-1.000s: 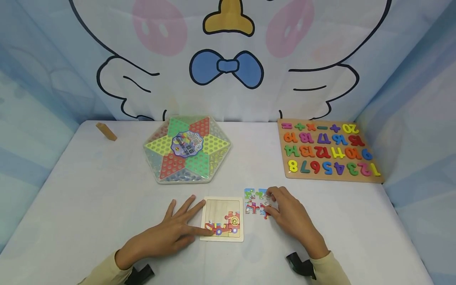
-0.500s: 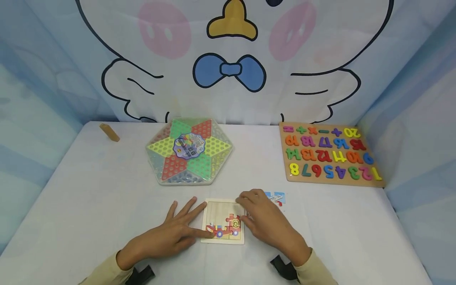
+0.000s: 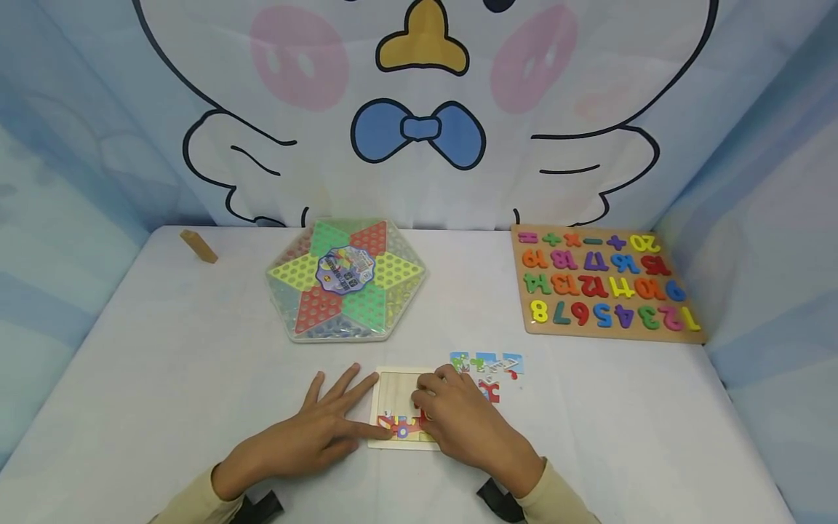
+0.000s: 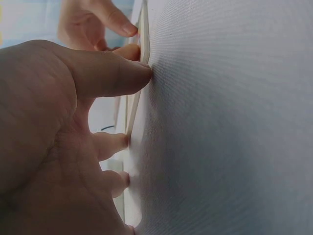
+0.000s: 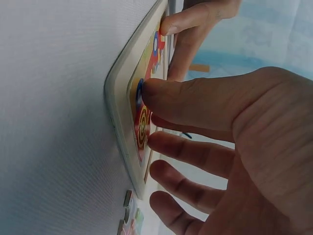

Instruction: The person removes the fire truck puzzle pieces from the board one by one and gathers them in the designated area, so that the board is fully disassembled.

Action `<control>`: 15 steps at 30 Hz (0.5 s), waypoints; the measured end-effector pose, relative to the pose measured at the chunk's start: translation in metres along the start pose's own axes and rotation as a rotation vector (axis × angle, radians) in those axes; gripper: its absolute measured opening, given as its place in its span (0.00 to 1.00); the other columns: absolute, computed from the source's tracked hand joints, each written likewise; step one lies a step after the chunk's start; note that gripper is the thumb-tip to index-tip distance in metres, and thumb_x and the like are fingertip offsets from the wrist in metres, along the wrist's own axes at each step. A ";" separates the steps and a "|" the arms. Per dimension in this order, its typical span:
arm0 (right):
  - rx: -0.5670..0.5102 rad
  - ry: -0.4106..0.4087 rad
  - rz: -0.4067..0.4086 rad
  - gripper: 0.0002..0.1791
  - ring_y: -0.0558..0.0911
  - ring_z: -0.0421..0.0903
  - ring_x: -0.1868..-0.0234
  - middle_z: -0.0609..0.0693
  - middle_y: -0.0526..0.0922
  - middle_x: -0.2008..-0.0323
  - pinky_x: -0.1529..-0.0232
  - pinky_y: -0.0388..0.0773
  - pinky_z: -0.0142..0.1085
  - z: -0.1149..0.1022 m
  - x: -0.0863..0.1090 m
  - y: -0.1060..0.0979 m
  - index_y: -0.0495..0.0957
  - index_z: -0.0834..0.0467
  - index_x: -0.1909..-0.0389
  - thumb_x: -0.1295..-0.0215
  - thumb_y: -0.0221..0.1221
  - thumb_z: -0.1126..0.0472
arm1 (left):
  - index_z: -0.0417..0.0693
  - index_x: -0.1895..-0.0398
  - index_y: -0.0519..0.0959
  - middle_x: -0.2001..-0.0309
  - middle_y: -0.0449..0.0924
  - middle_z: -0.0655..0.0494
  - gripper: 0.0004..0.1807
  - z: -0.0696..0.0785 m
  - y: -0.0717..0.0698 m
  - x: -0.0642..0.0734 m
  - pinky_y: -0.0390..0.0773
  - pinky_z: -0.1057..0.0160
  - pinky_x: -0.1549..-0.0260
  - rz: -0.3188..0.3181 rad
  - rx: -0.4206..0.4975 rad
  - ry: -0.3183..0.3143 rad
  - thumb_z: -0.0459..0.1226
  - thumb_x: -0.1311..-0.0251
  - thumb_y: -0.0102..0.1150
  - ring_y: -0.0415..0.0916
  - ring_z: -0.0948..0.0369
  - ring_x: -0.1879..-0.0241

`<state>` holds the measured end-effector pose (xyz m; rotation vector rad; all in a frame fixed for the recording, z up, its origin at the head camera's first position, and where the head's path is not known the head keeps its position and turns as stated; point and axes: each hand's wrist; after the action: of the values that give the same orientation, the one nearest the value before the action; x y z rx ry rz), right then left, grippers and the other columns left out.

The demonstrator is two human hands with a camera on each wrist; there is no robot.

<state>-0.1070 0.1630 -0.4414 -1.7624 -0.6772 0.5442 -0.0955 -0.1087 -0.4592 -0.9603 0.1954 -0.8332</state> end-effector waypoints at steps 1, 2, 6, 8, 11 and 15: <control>0.006 -0.005 0.003 0.14 0.75 0.47 0.48 0.48 0.82 0.51 0.46 0.76 0.47 0.000 0.000 0.000 0.85 0.55 0.55 0.41 0.73 0.60 | 0.77 0.36 0.80 0.17 0.43 0.49 0.26 0.000 0.000 0.000 0.33 0.23 0.34 0.001 0.000 0.000 0.35 0.29 0.57 0.28 0.43 0.19; 0.012 -0.011 0.007 0.14 0.75 0.47 0.50 0.48 0.82 0.52 0.47 0.77 0.45 0.001 0.001 0.000 0.85 0.56 0.55 0.41 0.73 0.60 | 0.77 0.36 0.80 0.17 0.43 0.49 0.26 0.000 0.000 0.000 0.33 0.23 0.34 0.003 -0.001 0.000 0.35 0.29 0.57 0.28 0.43 0.19; 0.004 -0.019 0.019 0.15 0.75 0.46 0.54 0.48 0.81 0.55 0.52 0.78 0.41 0.002 0.002 0.001 0.84 0.58 0.56 0.43 0.74 0.62 | 0.77 0.36 0.80 0.17 0.43 0.49 0.26 -0.001 0.001 0.000 0.34 0.22 0.34 0.008 -0.003 0.000 0.35 0.29 0.57 0.29 0.43 0.19; -0.009 -0.008 0.016 0.17 0.75 0.46 0.55 0.48 0.80 0.56 0.53 0.78 0.40 0.001 0.002 0.001 0.82 0.59 0.54 0.43 0.74 0.63 | 0.77 0.36 0.80 0.17 0.43 0.50 0.26 -0.001 0.001 -0.001 0.34 0.22 0.34 0.008 -0.003 -0.001 0.35 0.29 0.57 0.29 0.43 0.19; -0.023 0.019 -0.002 0.20 0.75 0.45 0.55 0.48 0.80 0.56 0.52 0.78 0.40 0.001 0.002 0.002 0.81 0.61 0.51 0.43 0.74 0.64 | 0.77 0.37 0.80 0.17 0.43 0.50 0.26 -0.001 0.001 -0.001 0.34 0.22 0.34 0.007 -0.002 -0.002 0.34 0.29 0.58 0.29 0.43 0.19; -0.025 0.045 -0.024 0.20 0.74 0.45 0.56 0.48 0.79 0.58 0.53 0.78 0.39 0.001 0.002 0.002 0.81 0.62 0.50 0.42 0.73 0.63 | 0.78 0.37 0.80 0.17 0.43 0.50 0.26 -0.001 0.001 0.000 0.33 0.22 0.34 0.006 -0.002 -0.005 0.35 0.30 0.58 0.29 0.43 0.19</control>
<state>-0.1065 0.1647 -0.4439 -1.7824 -0.6756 0.4808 -0.0956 -0.1087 -0.4608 -0.9634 0.1952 -0.8250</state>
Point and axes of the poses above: each hand's wrist, its own x-axis away from the middle knuckle, its own y-axis out of the palm, z = x × y
